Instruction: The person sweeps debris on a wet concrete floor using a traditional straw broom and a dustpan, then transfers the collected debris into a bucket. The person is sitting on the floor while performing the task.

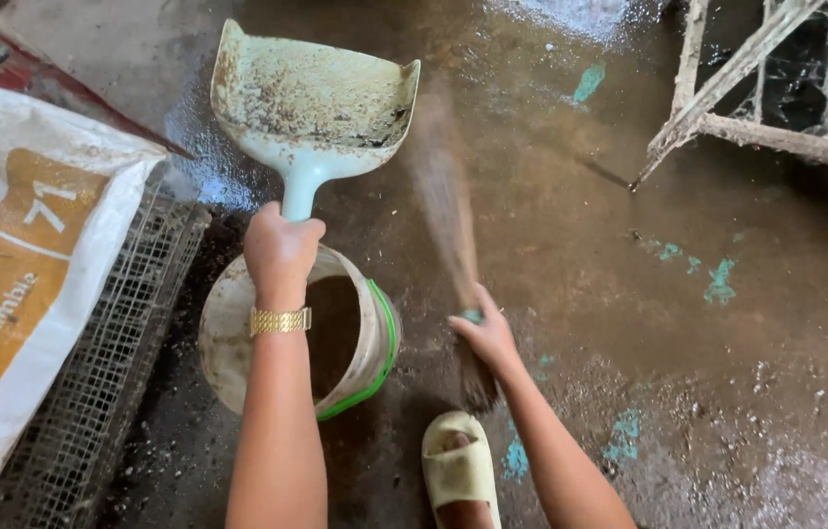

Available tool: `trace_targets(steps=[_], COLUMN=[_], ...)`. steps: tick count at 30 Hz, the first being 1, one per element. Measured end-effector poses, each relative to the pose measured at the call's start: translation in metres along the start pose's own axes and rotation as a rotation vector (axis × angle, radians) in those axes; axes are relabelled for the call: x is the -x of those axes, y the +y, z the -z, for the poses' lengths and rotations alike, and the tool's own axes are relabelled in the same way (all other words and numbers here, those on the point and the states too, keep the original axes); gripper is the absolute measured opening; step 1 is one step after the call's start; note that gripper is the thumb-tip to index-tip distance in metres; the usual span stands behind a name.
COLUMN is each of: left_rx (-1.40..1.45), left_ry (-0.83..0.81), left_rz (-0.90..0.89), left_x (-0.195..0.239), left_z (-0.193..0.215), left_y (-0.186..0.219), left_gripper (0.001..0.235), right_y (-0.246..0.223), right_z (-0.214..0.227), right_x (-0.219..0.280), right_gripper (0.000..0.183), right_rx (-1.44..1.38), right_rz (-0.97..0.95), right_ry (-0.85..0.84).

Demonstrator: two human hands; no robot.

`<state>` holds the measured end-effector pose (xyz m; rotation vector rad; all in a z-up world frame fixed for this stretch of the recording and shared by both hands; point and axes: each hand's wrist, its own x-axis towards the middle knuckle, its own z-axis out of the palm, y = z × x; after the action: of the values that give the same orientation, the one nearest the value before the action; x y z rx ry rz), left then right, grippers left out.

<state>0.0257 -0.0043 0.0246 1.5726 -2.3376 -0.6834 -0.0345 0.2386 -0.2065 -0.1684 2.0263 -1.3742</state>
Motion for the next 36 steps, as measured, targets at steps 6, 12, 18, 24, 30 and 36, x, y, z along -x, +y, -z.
trace_targets(steps=[6,12,18,24,30,36], left_rx=[0.297,0.036,-0.324,-0.37,-0.404,-0.457], left_ry=[-0.041,-0.09,-0.082,-0.034,0.041,0.018], left_rz=[0.162,0.121,-0.048,-0.06,-0.014,0.051], left_x=[-0.02,-0.045,-0.051,-0.063,-0.089,-0.099], left_z=[-0.002,-0.014,-0.039,-0.044,-0.029,-0.029], left_y=[-0.014,-0.02,-0.011,-0.019,-0.029,-0.03], left_gripper=[0.057,0.056,0.043,0.045,0.042,0.043], right_y=[0.041,0.024,-0.069,-0.08,-0.079,-0.031], right_z=[-0.03,0.074,0.067,0.031,-0.03,-0.123], right_x=[-0.13,-0.001,-0.005,-0.169,-0.294,-0.398], right_gripper=[0.096,0.094,0.089,0.091,0.095,0.097], right_rx=[0.109,-0.131,-0.127,0.099,0.288,0.179], right_rz=[-0.065,-0.306,-0.174,0.095,0.208,0.209], right_ry=[-0.067,0.249,0.199,-0.034,-0.198,-0.192])
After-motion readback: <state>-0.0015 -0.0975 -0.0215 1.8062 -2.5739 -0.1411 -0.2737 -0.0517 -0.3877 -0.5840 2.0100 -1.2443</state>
